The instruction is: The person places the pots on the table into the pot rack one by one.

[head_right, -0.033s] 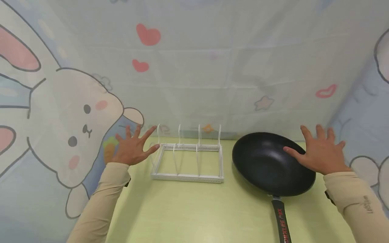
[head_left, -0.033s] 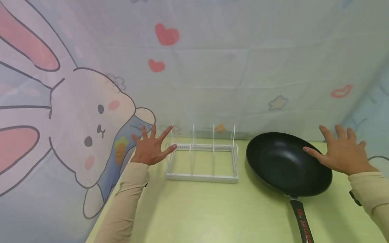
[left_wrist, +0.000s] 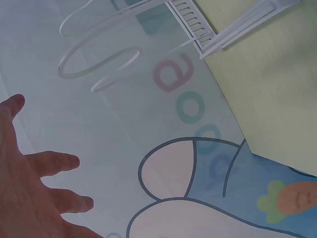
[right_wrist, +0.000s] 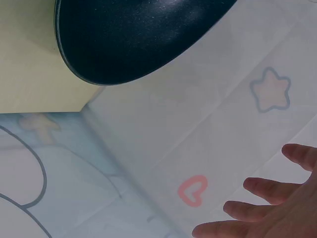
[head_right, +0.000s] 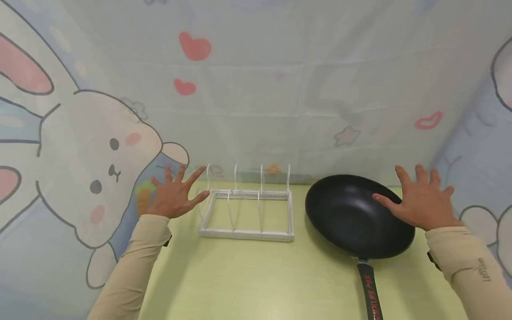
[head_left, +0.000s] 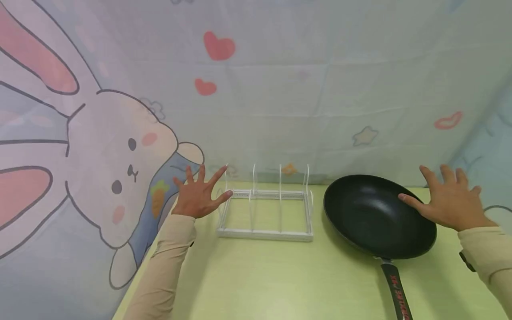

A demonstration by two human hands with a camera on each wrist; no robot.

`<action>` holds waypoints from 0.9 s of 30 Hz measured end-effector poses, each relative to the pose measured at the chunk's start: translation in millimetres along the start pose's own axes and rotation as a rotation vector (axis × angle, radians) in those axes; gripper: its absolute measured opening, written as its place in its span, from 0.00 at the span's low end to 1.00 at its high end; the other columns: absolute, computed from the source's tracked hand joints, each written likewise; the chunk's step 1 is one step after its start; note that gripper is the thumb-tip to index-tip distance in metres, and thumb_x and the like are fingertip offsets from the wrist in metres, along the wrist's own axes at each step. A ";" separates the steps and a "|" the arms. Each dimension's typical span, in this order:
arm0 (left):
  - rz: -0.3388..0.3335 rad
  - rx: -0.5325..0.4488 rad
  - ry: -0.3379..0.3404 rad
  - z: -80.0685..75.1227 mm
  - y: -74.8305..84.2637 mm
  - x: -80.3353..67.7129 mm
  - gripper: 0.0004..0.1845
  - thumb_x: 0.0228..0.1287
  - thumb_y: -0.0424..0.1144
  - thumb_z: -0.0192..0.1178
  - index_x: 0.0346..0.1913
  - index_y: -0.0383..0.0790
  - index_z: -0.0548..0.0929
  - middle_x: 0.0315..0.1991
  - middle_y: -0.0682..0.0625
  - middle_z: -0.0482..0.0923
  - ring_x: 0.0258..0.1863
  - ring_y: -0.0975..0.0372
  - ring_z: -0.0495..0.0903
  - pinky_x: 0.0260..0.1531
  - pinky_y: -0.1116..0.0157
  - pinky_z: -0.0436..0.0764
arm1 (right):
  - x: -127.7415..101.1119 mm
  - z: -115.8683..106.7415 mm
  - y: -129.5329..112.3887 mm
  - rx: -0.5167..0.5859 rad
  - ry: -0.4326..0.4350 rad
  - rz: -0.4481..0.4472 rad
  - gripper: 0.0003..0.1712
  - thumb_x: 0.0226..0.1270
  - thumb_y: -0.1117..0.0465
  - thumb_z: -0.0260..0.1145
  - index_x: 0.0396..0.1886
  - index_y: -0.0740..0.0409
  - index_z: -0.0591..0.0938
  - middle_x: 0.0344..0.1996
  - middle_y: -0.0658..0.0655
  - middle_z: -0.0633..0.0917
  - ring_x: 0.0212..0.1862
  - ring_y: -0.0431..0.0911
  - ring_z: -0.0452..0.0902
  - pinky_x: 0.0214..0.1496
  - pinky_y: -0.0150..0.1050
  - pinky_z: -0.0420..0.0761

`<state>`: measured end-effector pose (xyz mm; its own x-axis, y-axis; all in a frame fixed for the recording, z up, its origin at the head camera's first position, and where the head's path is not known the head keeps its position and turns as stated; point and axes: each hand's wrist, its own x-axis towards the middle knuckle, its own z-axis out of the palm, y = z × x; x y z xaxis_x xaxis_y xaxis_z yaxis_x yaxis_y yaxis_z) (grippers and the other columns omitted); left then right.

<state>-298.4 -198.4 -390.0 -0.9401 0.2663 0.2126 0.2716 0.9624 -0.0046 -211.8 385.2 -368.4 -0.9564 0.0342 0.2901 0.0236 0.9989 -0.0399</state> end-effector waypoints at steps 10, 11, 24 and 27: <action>-0.013 -0.127 0.410 22.1 43.3 -44.5 0.34 0.68 0.52 0.61 0.72 0.42 0.67 0.62 0.32 0.76 0.54 0.38 0.82 0.34 0.39 0.83 | -28.5 12.0 1.5 0.132 -0.098 -0.047 0.49 0.73 0.36 0.57 0.67 0.79 0.65 0.51 0.83 0.76 0.43 0.72 0.78 0.36 0.64 0.78; -0.004 -0.179 0.448 28.3 57.4 -53.7 0.33 0.66 0.50 0.62 0.69 0.38 0.70 0.60 0.33 0.78 0.50 0.40 0.83 0.29 0.42 0.83 | -35.9 16.3 1.8 0.153 -0.128 -0.047 0.47 0.74 0.38 0.57 0.66 0.81 0.66 0.47 0.82 0.79 0.40 0.68 0.80 0.36 0.61 0.79; 0.088 -0.456 0.273 76.7 151.8 -100.9 0.32 0.66 0.56 0.59 0.68 0.45 0.73 0.66 0.40 0.75 0.67 0.43 0.75 0.34 0.46 0.85 | -94.3 53.9 -16.1 0.310 -0.246 0.011 0.43 0.71 0.42 0.63 0.63 0.79 0.70 0.41 0.73 0.87 0.35 0.54 0.87 0.34 0.54 0.83; 0.084 -0.457 0.288 77.6 155.8 -99.8 0.32 0.66 0.56 0.59 0.69 0.46 0.72 0.66 0.41 0.76 0.65 0.46 0.77 0.31 0.50 0.85 | -100.6 56.4 -15.8 0.315 -0.258 0.027 0.43 0.71 0.40 0.62 0.63 0.78 0.71 0.41 0.73 0.87 0.33 0.51 0.87 0.34 0.53 0.83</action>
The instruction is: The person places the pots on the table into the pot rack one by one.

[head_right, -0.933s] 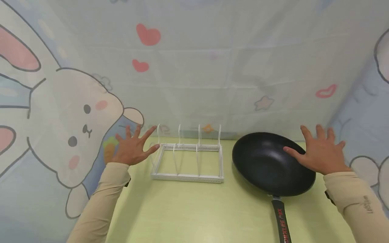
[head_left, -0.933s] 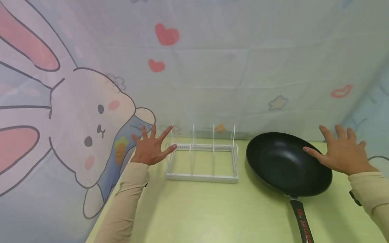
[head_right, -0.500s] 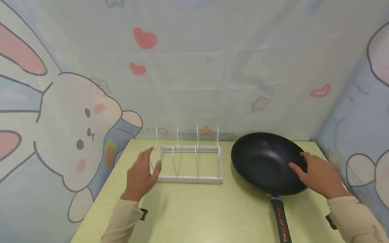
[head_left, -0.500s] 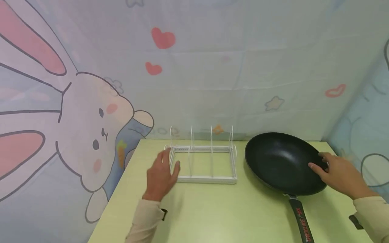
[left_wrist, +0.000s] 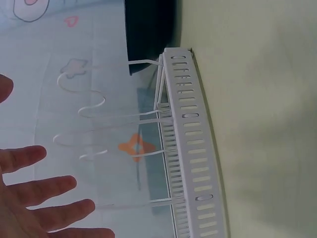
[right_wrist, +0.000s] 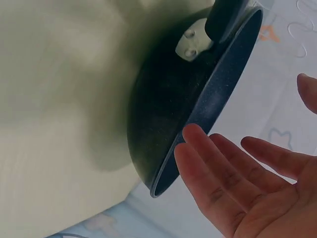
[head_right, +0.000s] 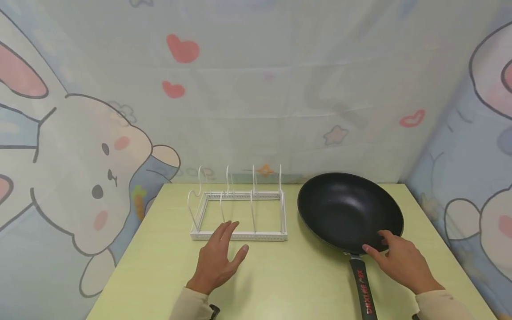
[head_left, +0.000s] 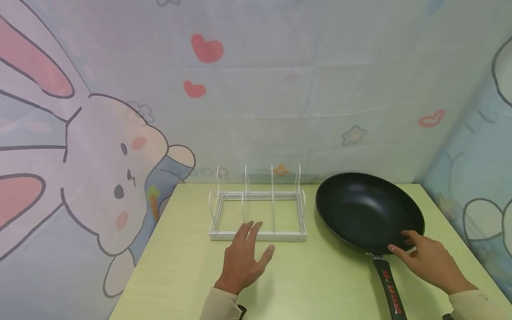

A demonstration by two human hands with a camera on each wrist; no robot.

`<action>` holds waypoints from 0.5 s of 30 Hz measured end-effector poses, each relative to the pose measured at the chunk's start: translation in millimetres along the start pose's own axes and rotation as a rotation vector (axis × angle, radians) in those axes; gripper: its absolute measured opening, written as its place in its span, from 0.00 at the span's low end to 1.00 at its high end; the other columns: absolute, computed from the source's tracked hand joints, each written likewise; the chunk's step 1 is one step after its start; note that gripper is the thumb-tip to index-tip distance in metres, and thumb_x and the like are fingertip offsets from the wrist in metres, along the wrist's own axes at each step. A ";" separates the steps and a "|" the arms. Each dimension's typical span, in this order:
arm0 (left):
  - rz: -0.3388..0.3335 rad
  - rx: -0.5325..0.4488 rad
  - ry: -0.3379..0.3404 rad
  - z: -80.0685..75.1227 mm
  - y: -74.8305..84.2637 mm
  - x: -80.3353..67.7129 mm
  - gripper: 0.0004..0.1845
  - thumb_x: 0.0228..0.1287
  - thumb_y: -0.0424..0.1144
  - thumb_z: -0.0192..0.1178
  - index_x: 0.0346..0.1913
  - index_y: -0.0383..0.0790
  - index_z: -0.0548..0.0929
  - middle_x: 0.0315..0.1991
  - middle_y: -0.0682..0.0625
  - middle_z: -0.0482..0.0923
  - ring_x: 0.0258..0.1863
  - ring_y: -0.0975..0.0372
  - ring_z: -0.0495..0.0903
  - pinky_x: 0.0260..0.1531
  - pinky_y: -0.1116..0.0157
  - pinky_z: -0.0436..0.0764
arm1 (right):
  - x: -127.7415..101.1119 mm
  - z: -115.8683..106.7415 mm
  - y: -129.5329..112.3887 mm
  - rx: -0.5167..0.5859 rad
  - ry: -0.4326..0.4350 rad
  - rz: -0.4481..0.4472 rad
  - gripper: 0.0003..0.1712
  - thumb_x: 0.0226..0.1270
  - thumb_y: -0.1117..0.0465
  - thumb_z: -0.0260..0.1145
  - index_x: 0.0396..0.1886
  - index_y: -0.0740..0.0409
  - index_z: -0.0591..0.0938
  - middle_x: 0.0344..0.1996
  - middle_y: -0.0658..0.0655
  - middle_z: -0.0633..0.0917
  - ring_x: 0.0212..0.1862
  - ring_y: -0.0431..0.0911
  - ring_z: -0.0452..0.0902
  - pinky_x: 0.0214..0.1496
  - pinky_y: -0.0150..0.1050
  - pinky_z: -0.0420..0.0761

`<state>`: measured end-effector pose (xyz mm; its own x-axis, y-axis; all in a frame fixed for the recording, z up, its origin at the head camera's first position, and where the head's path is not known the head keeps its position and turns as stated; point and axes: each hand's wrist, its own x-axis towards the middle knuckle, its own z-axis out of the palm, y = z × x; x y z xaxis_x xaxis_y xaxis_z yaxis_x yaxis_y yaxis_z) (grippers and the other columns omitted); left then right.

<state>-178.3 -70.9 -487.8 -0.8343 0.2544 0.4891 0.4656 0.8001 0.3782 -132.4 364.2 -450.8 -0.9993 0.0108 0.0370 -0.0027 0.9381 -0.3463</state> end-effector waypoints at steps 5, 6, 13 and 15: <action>-0.005 -0.025 -0.026 8.8 7.0 -3.3 0.32 0.67 0.58 0.57 0.69 0.46 0.72 0.65 0.42 0.77 0.62 0.49 0.80 0.31 0.52 0.85 | -8.4 5.7 2.9 0.015 -0.013 0.029 0.41 0.71 0.39 0.61 0.60 0.76 0.73 0.42 0.70 0.88 0.31 0.48 0.87 0.32 0.50 0.83; 0.000 -0.033 -0.027 10.5 8.7 -3.9 0.32 0.67 0.57 0.58 0.68 0.45 0.73 0.64 0.43 0.77 0.61 0.49 0.80 0.31 0.53 0.85 | -9.8 7.2 2.3 0.022 -0.016 0.034 0.41 0.71 0.39 0.61 0.60 0.75 0.74 0.42 0.70 0.88 0.31 0.48 0.87 0.32 0.49 0.83; 0.003 -0.058 -0.010 24.2 18.6 -3.3 0.31 0.66 0.57 0.58 0.67 0.46 0.74 0.62 0.47 0.79 0.59 0.53 0.82 0.33 0.54 0.85 | -12.4 23.1 -7.1 0.068 -0.019 0.035 0.36 0.70 0.39 0.63 0.53 0.71 0.79 0.38 0.64 0.90 0.34 0.50 0.88 0.35 0.49 0.84; -0.002 -0.068 -0.022 29.1 22.7 -3.2 0.31 0.67 0.58 0.58 0.68 0.47 0.73 0.63 0.48 0.79 0.58 0.53 0.83 0.34 0.54 0.85 | -12.9 27.3 -8.8 0.059 -0.029 0.043 0.35 0.70 0.39 0.63 0.50 0.70 0.81 0.36 0.61 0.91 0.34 0.51 0.87 0.36 0.51 0.84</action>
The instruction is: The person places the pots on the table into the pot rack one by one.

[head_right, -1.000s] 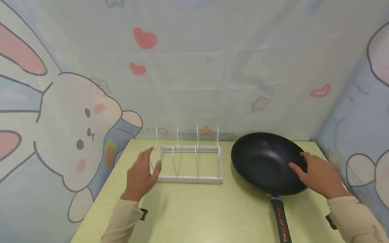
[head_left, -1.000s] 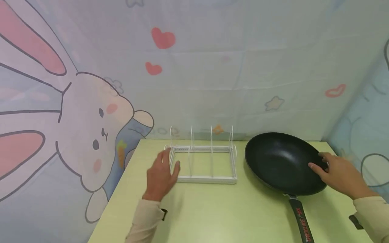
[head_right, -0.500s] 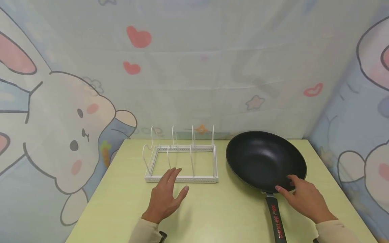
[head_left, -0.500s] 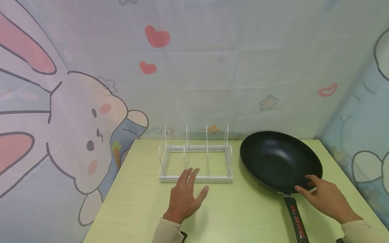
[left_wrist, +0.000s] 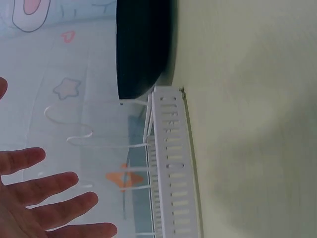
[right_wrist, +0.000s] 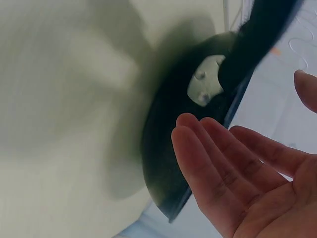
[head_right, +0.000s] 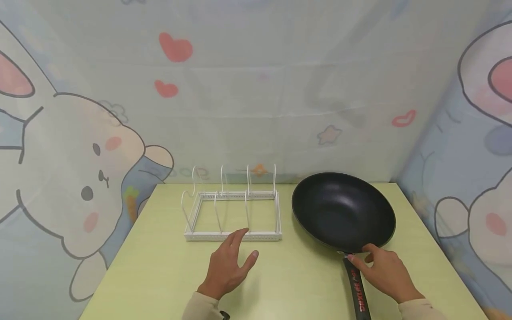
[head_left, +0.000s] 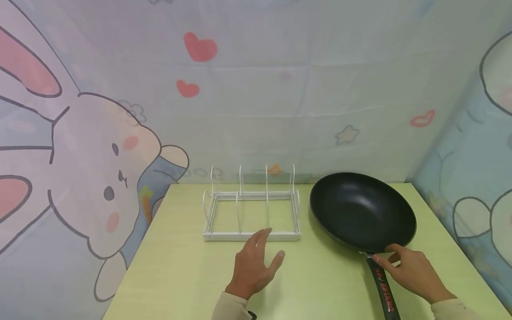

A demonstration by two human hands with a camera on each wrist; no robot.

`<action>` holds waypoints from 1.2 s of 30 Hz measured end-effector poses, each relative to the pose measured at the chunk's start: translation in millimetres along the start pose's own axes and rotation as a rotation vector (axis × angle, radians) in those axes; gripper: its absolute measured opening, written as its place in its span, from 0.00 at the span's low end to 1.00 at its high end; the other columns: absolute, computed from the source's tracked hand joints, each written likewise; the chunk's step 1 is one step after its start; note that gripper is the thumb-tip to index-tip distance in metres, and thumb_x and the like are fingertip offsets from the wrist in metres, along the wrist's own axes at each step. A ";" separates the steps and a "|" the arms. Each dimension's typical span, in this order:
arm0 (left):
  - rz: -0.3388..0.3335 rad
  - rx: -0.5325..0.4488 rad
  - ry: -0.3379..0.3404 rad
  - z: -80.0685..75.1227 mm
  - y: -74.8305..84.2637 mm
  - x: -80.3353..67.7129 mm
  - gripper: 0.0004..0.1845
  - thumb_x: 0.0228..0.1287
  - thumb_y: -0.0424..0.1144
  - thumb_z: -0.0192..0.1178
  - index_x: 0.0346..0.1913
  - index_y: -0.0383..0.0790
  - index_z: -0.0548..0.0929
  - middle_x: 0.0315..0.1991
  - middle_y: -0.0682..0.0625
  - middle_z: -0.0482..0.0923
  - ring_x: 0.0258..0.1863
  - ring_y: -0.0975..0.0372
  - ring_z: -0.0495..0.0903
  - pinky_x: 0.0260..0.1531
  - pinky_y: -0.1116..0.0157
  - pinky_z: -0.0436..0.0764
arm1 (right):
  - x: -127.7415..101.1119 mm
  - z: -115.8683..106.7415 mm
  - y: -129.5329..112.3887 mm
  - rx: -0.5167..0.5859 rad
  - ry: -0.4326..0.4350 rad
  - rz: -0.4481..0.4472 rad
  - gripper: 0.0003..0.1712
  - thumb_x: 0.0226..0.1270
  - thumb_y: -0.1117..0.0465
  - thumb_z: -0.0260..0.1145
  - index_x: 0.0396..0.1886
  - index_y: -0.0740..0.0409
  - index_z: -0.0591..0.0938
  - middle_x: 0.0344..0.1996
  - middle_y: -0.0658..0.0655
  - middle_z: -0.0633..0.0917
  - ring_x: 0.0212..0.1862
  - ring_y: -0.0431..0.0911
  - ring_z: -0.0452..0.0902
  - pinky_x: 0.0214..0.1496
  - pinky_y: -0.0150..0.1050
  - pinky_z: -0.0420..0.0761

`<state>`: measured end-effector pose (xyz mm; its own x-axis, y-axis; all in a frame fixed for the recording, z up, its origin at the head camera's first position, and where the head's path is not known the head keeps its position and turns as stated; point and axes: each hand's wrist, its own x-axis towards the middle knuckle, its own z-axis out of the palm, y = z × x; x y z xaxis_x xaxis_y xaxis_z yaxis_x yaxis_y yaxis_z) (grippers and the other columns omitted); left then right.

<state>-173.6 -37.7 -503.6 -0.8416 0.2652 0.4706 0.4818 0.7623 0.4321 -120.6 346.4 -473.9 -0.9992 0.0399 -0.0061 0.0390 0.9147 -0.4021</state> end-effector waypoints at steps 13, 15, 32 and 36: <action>-0.068 -0.165 -0.121 31.9 37.1 3.2 0.31 0.71 0.60 0.52 0.70 0.46 0.71 0.64 0.50 0.79 0.60 0.54 0.82 0.48 0.50 0.83 | 2.3 24.9 -1.1 0.051 -0.057 0.019 0.27 0.68 0.41 0.66 0.43 0.64 0.85 0.31 0.54 0.90 0.33 0.45 0.86 0.38 0.47 0.83; -0.096 -0.223 -0.155 37.1 44.6 1.5 0.32 0.71 0.61 0.51 0.70 0.46 0.71 0.65 0.51 0.78 0.61 0.54 0.81 0.51 0.50 0.82 | 3.2 26.3 -1.4 0.068 -0.070 0.034 0.28 0.68 0.42 0.66 0.46 0.65 0.85 0.31 0.54 0.90 0.33 0.44 0.86 0.37 0.44 0.83; -0.344 -0.757 -0.509 95.6 107.4 -20.1 0.22 0.71 0.60 0.55 0.53 0.47 0.81 0.46 0.55 0.85 0.39 0.68 0.85 0.34 0.70 0.81 | 6.3 34.1 6.9 0.638 -0.293 0.270 0.36 0.76 0.43 0.57 0.58 0.75 0.74 0.39 0.61 0.90 0.38 0.50 0.90 0.38 0.44 0.87; -0.423 -0.909 -0.581 104.1 123.8 -22.9 0.18 0.73 0.58 0.54 0.45 0.49 0.84 0.38 0.56 0.85 0.32 0.67 0.86 0.27 0.70 0.81 | 5.6 32.7 10.0 0.743 -0.349 0.286 0.36 0.79 0.44 0.53 0.60 0.77 0.72 0.41 0.57 0.89 0.43 0.50 0.89 0.44 0.45 0.86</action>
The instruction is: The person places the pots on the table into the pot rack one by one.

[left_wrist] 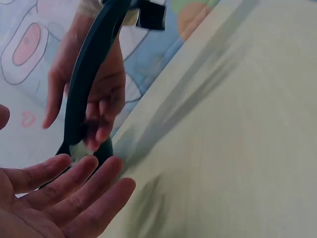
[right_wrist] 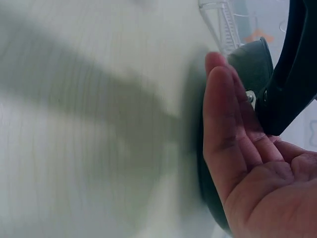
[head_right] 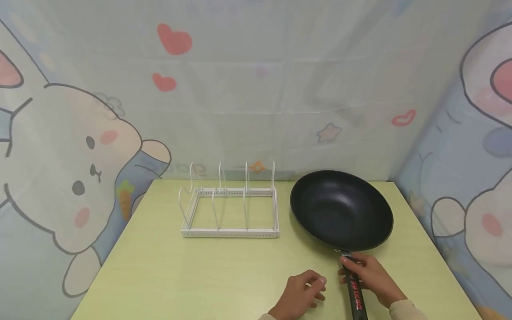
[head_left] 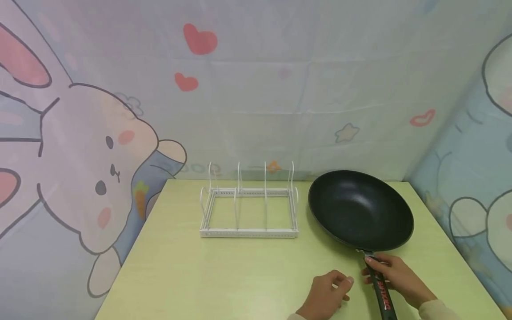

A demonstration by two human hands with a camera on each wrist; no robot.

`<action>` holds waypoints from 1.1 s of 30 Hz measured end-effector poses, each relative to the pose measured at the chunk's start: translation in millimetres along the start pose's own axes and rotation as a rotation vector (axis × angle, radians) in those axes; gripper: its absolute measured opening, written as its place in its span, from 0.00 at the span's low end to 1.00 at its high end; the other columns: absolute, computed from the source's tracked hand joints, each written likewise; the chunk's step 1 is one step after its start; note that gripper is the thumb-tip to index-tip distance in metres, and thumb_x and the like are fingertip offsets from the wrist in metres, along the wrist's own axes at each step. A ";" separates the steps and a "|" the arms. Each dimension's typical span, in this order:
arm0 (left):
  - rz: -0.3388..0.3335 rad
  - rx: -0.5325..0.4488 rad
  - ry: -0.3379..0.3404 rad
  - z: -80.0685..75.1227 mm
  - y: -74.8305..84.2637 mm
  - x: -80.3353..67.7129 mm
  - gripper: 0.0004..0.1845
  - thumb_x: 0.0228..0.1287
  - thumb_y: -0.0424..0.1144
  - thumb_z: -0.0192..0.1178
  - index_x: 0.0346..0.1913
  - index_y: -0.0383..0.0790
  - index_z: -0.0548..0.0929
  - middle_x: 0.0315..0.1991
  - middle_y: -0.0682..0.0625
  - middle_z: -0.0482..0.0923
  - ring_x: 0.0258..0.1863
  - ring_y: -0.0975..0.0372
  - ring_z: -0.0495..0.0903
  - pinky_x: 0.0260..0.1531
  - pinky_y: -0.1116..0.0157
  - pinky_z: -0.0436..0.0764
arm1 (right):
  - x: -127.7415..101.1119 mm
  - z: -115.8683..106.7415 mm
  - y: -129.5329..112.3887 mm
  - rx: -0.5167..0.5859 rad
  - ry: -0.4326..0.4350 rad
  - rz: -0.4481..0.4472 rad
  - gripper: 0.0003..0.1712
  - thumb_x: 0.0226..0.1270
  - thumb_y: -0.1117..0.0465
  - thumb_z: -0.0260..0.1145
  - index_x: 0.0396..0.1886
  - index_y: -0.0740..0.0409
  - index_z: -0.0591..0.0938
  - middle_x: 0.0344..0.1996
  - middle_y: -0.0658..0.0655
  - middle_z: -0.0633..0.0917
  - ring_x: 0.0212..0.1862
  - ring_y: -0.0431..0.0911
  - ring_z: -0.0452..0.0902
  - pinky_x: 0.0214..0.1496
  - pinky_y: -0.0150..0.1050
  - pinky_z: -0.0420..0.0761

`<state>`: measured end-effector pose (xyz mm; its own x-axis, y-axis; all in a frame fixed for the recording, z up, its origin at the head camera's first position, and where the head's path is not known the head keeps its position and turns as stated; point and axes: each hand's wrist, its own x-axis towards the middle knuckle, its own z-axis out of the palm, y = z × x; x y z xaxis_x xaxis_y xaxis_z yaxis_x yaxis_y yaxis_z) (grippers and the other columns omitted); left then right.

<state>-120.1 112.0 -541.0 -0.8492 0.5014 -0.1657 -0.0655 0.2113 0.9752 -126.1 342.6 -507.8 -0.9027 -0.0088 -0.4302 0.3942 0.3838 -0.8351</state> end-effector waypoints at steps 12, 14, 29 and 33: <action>-0.126 -0.370 -0.033 45.2 13.2 -1.0 0.10 0.69 0.45 0.61 0.48 0.46 0.84 0.36 0.51 0.86 0.36 0.51 0.90 0.36 0.53 0.88 | 3.5 -6.7 8.5 0.139 -0.148 -0.038 0.30 0.81 0.47 0.50 0.60 0.71 0.75 0.42 0.48 0.89 0.45 0.43 0.86 0.49 0.45 0.83; -0.132 -0.386 0.006 52.2 17.4 0.2 0.09 0.66 0.43 0.63 0.46 0.47 0.85 0.35 0.53 0.86 0.34 0.55 0.89 0.35 0.57 0.88 | 3.9 -8.9 11.2 0.190 -0.197 -0.058 0.27 0.82 0.48 0.50 0.60 0.68 0.76 0.42 0.47 0.89 0.45 0.42 0.86 0.49 0.43 0.84; -0.137 -0.226 0.152 72.0 33.7 3.1 0.16 0.49 0.34 0.74 0.39 0.52 0.81 0.25 0.60 0.80 0.24 0.72 0.77 0.29 0.74 0.77 | 7.9 -15.1 17.1 0.457 -0.428 -0.116 0.17 0.83 0.60 0.47 0.52 0.53 0.83 0.47 0.47 0.89 0.51 0.38 0.86 0.56 0.35 0.83; -0.105 -0.185 0.146 66.9 42.1 -0.4 0.18 0.47 0.33 0.77 0.39 0.52 0.81 0.24 0.61 0.79 0.22 0.73 0.77 0.27 0.75 0.78 | 6.5 -12.1 11.0 0.455 -0.386 -0.108 0.17 0.82 0.60 0.48 0.50 0.53 0.84 0.45 0.47 0.90 0.49 0.39 0.86 0.55 0.35 0.84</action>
<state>-87.4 176.9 -509.7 -0.8982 0.3558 -0.2581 -0.2411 0.0920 0.9661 -129.8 358.0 -515.6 -0.8475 -0.3927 -0.3571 0.4149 -0.0707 -0.9071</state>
